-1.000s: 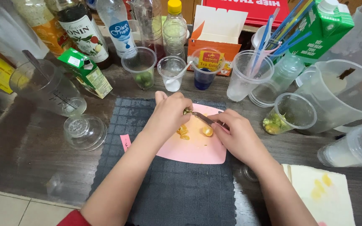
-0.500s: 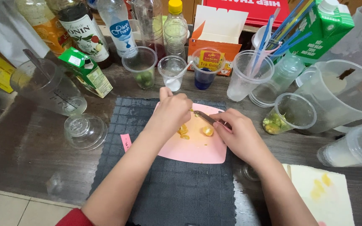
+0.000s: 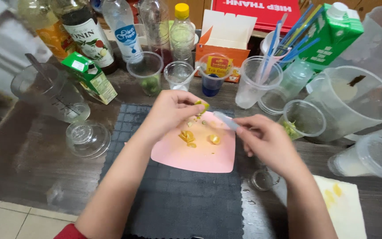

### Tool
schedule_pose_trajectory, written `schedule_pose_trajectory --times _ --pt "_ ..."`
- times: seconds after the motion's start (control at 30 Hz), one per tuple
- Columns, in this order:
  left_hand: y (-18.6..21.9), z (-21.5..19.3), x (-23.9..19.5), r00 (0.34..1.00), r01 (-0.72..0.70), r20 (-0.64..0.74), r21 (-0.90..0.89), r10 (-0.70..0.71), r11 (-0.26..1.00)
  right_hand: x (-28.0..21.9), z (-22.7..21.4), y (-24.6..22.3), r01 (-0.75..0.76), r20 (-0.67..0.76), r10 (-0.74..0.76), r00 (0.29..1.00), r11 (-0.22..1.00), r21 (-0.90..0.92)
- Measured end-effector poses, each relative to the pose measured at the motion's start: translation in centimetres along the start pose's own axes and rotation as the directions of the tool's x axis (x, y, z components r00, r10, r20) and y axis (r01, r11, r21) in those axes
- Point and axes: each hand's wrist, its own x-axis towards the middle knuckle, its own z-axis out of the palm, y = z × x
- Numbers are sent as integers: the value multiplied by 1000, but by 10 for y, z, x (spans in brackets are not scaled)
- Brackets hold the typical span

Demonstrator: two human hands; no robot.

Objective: Using a small knife to peel and remove seeds from citrus fruit segments on a cutting board.

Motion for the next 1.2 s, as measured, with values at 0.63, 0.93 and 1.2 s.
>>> schedule_pose_trajectory --times 0.63,0.93,1.2 --pt "31 172 35 941 -338 172 539 292 771 -35 -98 -6 -509 -567 182 803 705 -494" --pt "4 200 65 848 -519 358 711 391 475 -32 -85 -16 -411 -475 196 858 816 -407" --pt "43 176 46 823 -567 514 716 241 408 -35 -76 -34 -393 -445 243 862 875 -283"
